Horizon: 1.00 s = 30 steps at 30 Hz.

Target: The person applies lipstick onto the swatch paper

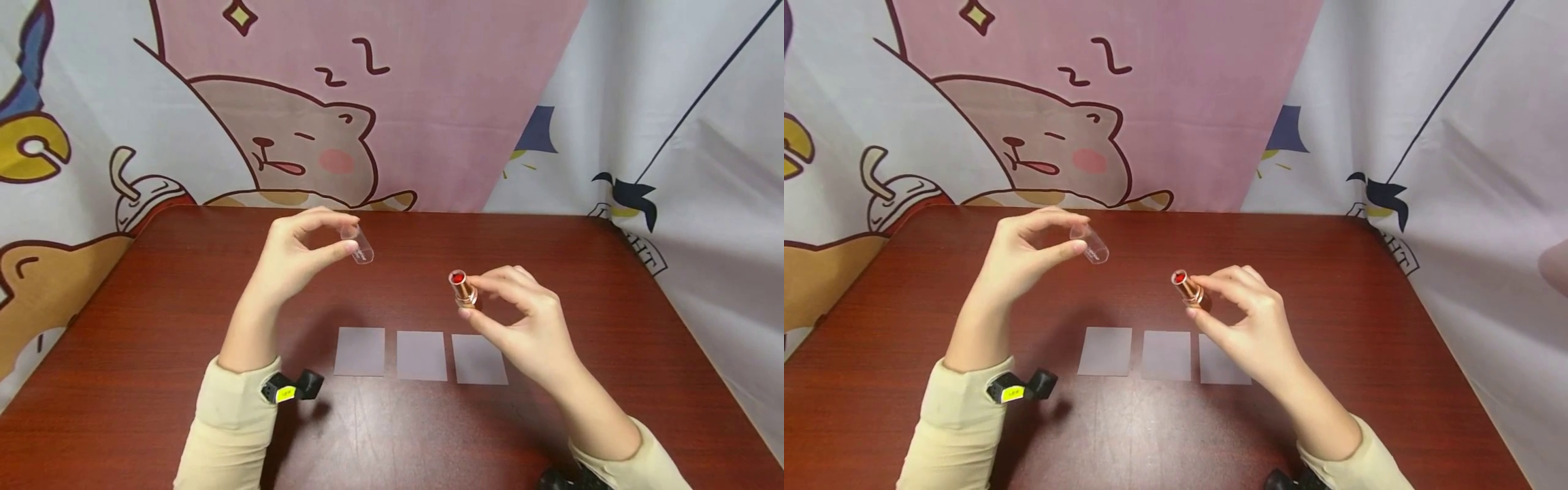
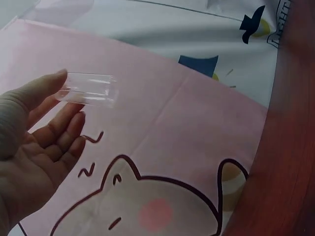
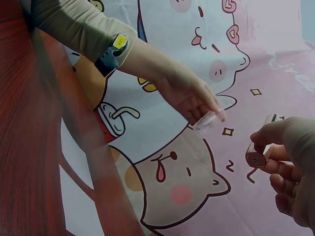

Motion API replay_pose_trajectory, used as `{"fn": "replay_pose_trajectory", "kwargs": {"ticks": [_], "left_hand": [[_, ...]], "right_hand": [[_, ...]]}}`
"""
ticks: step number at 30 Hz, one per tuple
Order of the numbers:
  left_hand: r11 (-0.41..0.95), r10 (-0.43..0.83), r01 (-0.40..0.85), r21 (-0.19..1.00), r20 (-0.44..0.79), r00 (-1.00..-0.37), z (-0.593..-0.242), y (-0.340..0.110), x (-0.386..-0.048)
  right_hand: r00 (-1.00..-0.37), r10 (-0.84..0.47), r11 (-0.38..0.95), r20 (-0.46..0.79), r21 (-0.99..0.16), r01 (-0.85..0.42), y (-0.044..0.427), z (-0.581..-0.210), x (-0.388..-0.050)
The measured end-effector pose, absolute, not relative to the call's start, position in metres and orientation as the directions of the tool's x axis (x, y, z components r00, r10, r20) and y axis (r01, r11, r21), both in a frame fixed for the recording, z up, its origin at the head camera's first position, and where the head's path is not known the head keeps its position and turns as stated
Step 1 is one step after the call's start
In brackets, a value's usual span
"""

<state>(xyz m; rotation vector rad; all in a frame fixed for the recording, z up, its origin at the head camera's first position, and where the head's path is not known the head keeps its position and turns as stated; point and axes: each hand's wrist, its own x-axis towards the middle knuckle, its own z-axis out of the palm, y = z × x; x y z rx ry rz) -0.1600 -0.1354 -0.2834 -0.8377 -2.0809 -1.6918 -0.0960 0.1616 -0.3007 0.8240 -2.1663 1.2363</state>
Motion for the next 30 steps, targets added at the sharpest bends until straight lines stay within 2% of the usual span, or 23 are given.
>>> {"fn": "replay_pose_trajectory", "kwargs": {"ticks": [6,12,22,30], "left_hand": [[0.192,0.294,0.541,0.819,0.478,-0.828,-0.292,-0.143,-0.169],[0.223,0.294,0.480,0.848,0.411,-0.863,-0.301,-0.148,-0.177],[0.260,0.288,0.366,0.894,0.289,-0.913,-0.319,-0.158,-0.191],[0.284,0.288,0.313,0.906,0.230,-0.930,-0.334,-0.165,-0.201]], "right_hand": [[-0.688,-0.259,0.396,0.678,-0.575,-0.716,0.162,-0.301,-0.096],[-0.686,-0.264,0.393,0.677,-0.574,-0.718,0.161,-0.301,-0.096],[-0.682,-0.275,0.380,0.677,-0.575,-0.724,0.162,-0.302,-0.096],[-0.690,-0.273,0.386,0.670,-0.581,-0.717,0.163,-0.302,-0.096]]}}
